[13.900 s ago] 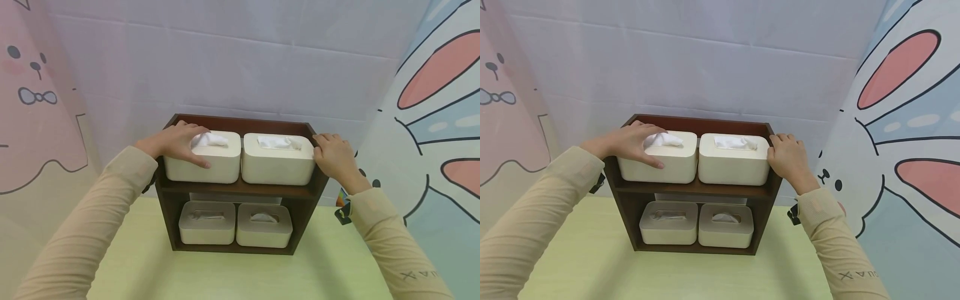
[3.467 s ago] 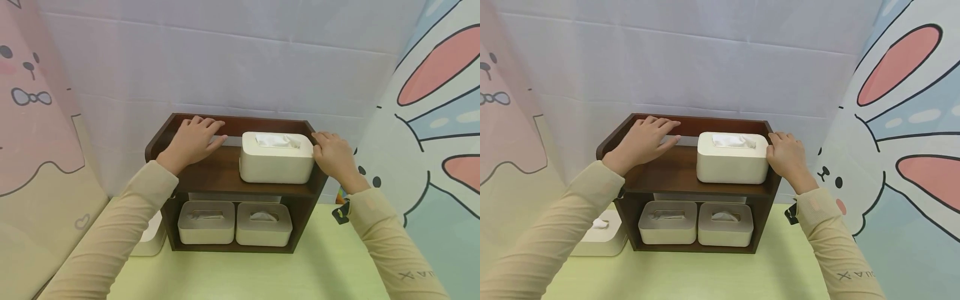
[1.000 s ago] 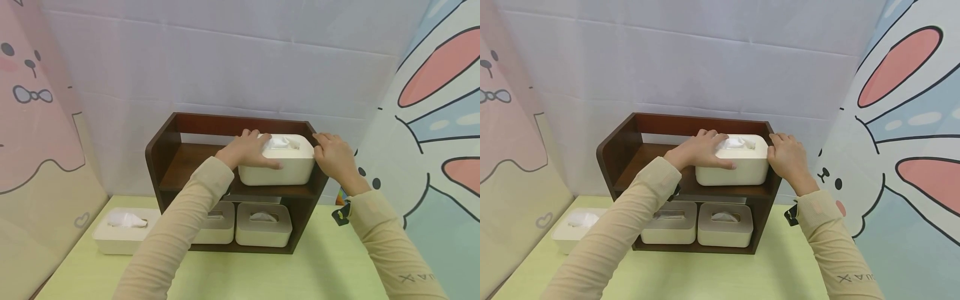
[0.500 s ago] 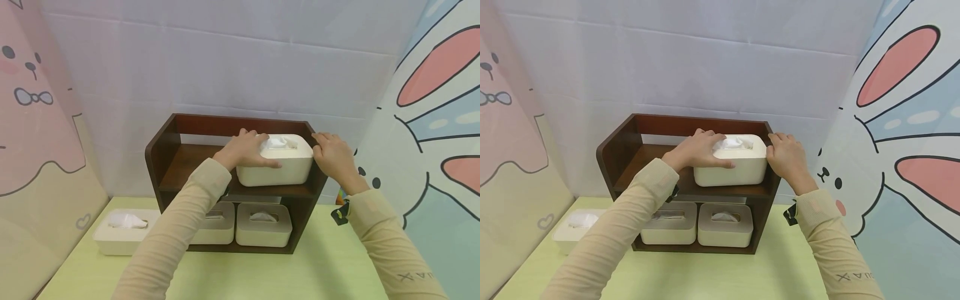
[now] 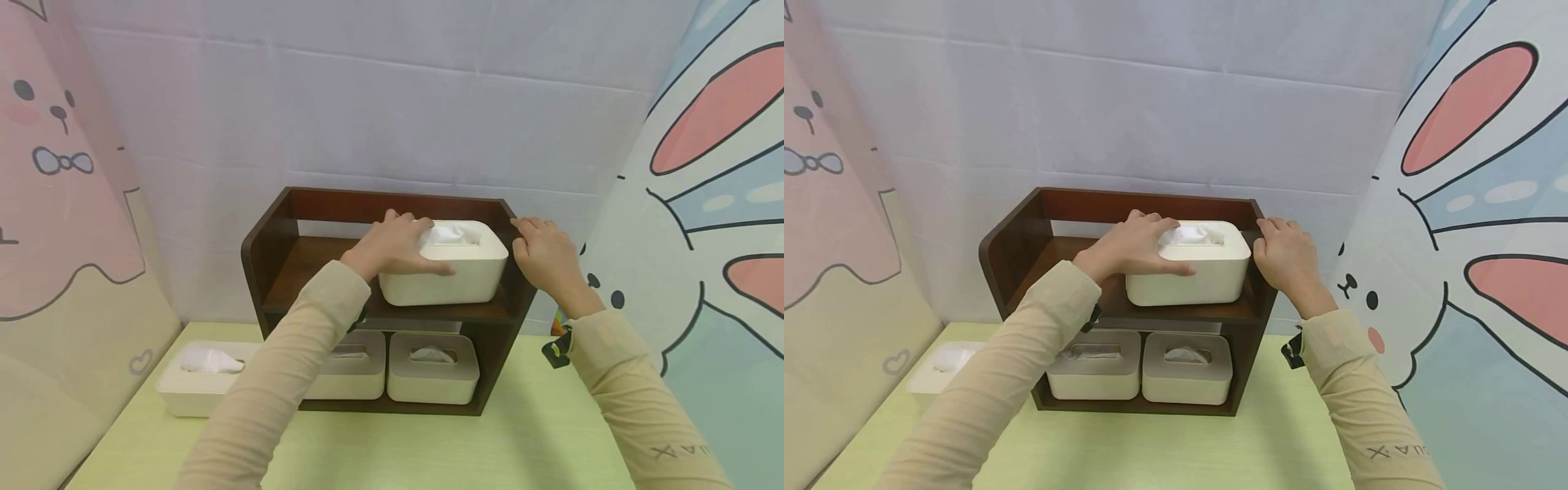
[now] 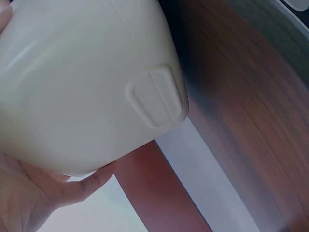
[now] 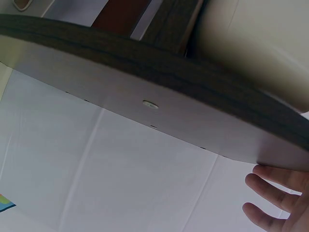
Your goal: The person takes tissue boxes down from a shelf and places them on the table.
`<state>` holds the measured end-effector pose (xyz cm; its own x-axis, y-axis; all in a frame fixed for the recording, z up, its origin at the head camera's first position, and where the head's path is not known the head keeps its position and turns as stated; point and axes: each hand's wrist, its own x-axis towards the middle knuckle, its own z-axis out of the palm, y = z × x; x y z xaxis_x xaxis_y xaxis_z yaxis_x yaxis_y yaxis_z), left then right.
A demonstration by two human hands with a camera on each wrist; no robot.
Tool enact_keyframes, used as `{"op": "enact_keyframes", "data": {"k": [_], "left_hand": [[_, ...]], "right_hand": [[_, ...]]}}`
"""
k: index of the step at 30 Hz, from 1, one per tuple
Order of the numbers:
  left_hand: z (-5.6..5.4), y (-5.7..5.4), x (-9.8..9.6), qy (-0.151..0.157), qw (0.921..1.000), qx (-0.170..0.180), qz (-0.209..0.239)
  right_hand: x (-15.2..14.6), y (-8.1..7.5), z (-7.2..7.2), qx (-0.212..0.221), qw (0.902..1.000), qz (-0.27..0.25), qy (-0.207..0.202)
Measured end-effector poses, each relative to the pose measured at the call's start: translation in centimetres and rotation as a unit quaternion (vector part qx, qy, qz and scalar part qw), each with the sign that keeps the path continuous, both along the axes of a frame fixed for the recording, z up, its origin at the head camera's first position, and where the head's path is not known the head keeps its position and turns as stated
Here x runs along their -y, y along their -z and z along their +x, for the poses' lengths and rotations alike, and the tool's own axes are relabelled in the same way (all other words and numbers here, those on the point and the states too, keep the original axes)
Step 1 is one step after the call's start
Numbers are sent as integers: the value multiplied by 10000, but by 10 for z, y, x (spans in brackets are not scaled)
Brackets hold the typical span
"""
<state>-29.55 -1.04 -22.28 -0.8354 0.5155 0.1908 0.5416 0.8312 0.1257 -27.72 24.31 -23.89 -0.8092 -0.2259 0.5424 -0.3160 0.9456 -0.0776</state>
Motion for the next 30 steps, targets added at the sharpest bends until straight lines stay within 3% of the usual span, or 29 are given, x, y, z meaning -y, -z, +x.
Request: {"op": "enact_keyframes", "data": {"k": [16,30], "left_hand": [[5,1,24,-272,9993,-228,72],[21,0,66,-523,9978,-327,225]], "right_hand": [[1,3,-5,-13,10000,31,13],[4,1,-7,137,9999,94,41]]}}
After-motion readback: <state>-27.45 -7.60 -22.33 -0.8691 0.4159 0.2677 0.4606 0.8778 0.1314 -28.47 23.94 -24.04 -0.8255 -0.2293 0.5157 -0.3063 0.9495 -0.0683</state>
